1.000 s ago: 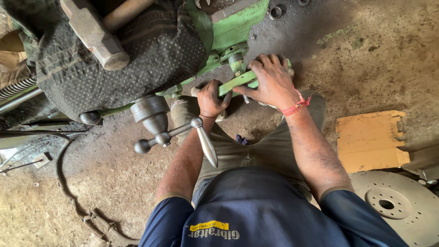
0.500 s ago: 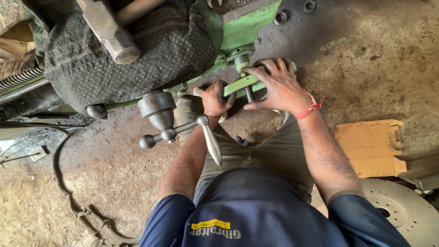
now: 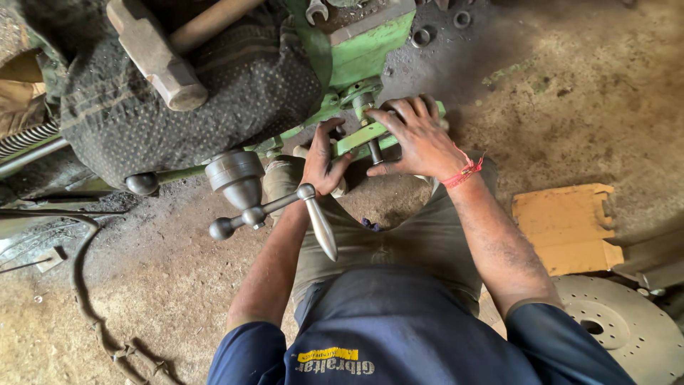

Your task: The person operates a green lathe machine by turning a handwheel with both hands. They repeatedly rotate the wheel clockwise and counter-clockwise to adjust the machine's carriage or tool post.

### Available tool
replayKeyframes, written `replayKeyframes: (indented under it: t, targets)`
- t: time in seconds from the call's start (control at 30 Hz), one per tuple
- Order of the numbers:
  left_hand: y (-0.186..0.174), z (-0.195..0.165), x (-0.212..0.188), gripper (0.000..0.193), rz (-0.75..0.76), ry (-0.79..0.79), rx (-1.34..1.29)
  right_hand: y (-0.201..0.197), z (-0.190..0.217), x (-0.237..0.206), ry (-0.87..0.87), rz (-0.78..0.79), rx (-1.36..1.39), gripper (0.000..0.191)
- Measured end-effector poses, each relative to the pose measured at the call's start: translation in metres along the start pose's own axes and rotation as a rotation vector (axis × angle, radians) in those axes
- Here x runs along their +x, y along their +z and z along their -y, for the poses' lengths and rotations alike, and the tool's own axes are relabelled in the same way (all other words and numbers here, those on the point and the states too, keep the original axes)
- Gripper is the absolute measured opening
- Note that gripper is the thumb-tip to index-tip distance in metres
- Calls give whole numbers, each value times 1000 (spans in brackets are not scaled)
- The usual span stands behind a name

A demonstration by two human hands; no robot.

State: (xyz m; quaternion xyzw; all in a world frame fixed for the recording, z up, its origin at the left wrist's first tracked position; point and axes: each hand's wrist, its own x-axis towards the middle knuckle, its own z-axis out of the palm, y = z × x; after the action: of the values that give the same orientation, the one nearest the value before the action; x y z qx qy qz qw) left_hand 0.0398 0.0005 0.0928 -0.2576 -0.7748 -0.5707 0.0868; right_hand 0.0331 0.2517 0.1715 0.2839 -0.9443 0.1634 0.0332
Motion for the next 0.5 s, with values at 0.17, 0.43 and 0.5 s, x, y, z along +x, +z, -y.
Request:
replayKeyframes:
  t: [0.17,0.43,0.5]
  targets:
    - [13,-20,17,33,-125,-272,-252,0,0,-4,-46,-21,-23,116]
    - [32,-14,51,46,-159,-689,17,2,-1,-4,-71,-19,-36,115]
    - [30,-8,51,46,-150,-681,-146,1,-1,-6,-69,-34,10,114]
